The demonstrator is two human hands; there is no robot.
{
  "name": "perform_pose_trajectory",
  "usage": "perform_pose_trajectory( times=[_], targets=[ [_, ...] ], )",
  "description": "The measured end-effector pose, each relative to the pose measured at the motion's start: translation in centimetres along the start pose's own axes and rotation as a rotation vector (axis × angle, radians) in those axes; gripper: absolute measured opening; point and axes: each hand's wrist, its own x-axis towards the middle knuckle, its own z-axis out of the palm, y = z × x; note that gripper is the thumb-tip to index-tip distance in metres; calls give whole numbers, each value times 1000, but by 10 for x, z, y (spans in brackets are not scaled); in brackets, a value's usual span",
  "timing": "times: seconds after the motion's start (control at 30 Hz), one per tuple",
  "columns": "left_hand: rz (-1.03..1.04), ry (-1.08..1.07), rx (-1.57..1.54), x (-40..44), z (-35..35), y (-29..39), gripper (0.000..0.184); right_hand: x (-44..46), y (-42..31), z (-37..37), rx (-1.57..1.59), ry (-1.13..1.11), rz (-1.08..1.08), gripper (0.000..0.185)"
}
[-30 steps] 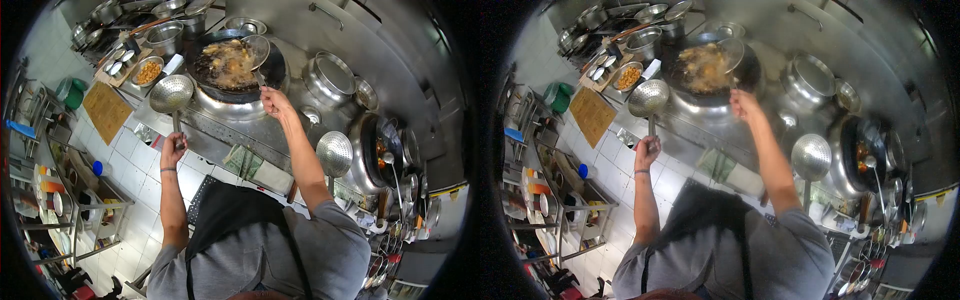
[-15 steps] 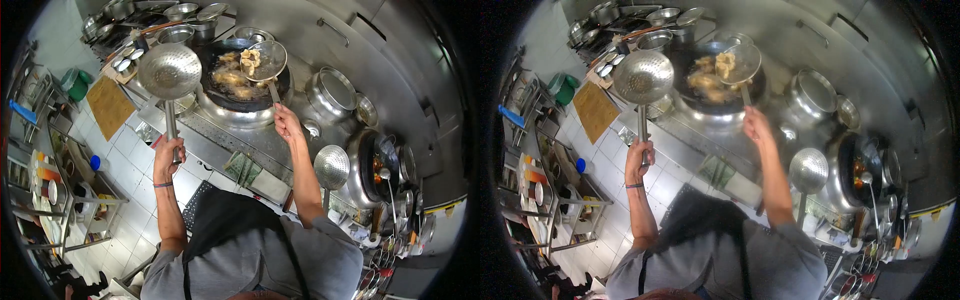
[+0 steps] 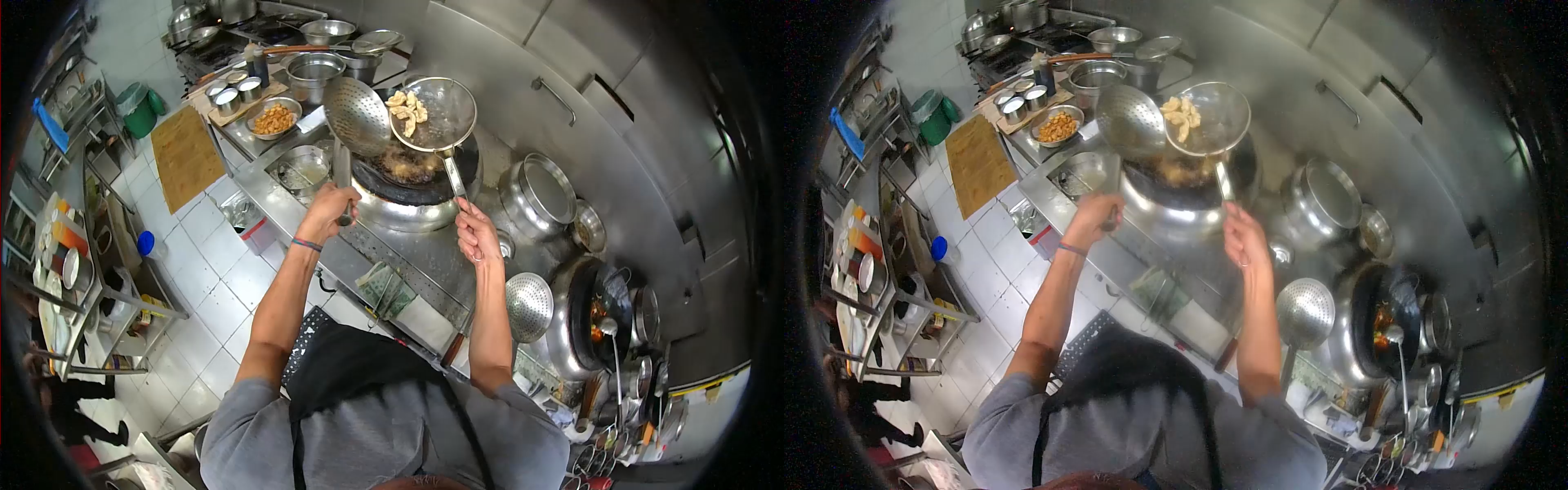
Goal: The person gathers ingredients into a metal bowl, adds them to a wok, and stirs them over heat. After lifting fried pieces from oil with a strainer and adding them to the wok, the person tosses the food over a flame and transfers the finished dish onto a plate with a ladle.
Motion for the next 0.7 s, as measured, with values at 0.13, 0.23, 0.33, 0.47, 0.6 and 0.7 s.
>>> perform_pose_trajectory(
  times=[0.13, 0.23, 0.33, 0.47, 0.6, 0.7],
  targets=[
    [-76, -88, -92, 3, 11, 10, 8, -1, 1, 22, -252, 40, -26, 58],
    [-133, -134, -222, 7, 12, 12, 9, 2, 5, 40, -444, 122, -124, 50],
    [-175, -185, -337, 13, 1, 6, 10, 18, 4, 36, -540, 255, -252, 49],
    [-139, -211, -389, 4, -12, 8, 8, 33, 3, 11, -809, 433, -268, 52],
    [-125, -192, -421, -8, -26, 14, 8, 32, 20, 16, -712, 463, -152, 42],
    [-61, -172, -380, -16, -30, 22, 8, 40, 23, 17, -345, 365, -34, 24]
  ],
)
